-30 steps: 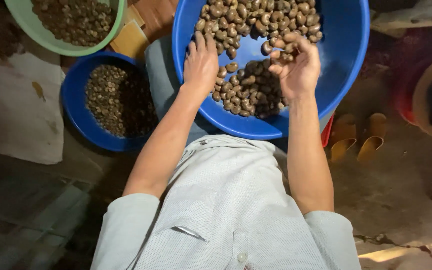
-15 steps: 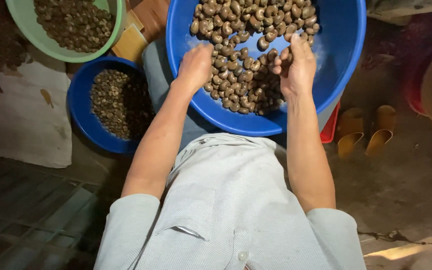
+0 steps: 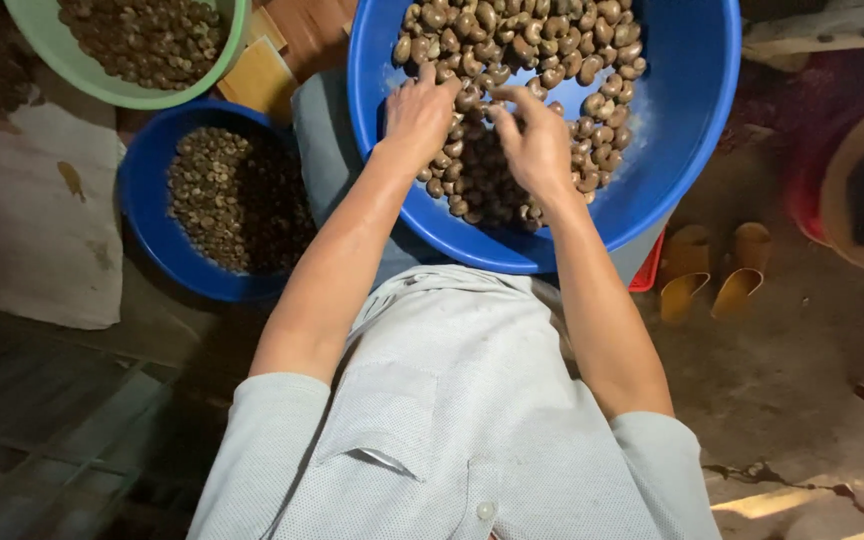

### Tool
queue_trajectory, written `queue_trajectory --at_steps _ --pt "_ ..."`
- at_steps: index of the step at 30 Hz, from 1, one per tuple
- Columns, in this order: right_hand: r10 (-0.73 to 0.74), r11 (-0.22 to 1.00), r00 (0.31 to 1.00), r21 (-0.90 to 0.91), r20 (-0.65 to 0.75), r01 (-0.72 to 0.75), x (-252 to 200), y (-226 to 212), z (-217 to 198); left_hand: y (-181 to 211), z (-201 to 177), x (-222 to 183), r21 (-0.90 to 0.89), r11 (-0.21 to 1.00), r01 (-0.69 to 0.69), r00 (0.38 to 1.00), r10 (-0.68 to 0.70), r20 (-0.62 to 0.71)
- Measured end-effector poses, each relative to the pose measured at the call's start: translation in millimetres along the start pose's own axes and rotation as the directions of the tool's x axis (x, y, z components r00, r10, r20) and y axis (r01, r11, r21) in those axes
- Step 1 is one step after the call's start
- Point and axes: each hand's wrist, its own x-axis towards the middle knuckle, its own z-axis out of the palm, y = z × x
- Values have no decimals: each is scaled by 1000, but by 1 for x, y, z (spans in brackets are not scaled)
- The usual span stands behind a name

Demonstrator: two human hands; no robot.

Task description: The person sits with a large blue basin of cashew nuts on their lap and uses both hands to sort through the nuts. They pick up handfuls of cashews, sift them, and occasionally transfer smaller amounts into a red basket or other containers nearby.

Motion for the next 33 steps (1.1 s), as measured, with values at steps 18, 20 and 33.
queue_trajectory --at_steps 18,20,33 --pt "-276 896 961 -370 -31 246 20 19 17 15 -61 -20 -800 600 -9 981 -151 -124" --pt "-300 871 954 -409 -5 272 31 29 31 15 -85 -31 -975 218 35 992 -126 8" --pt "36 999 997 1 68 -36 36 24 12 6 -91 -37 -915 400 61 994 -108 19"
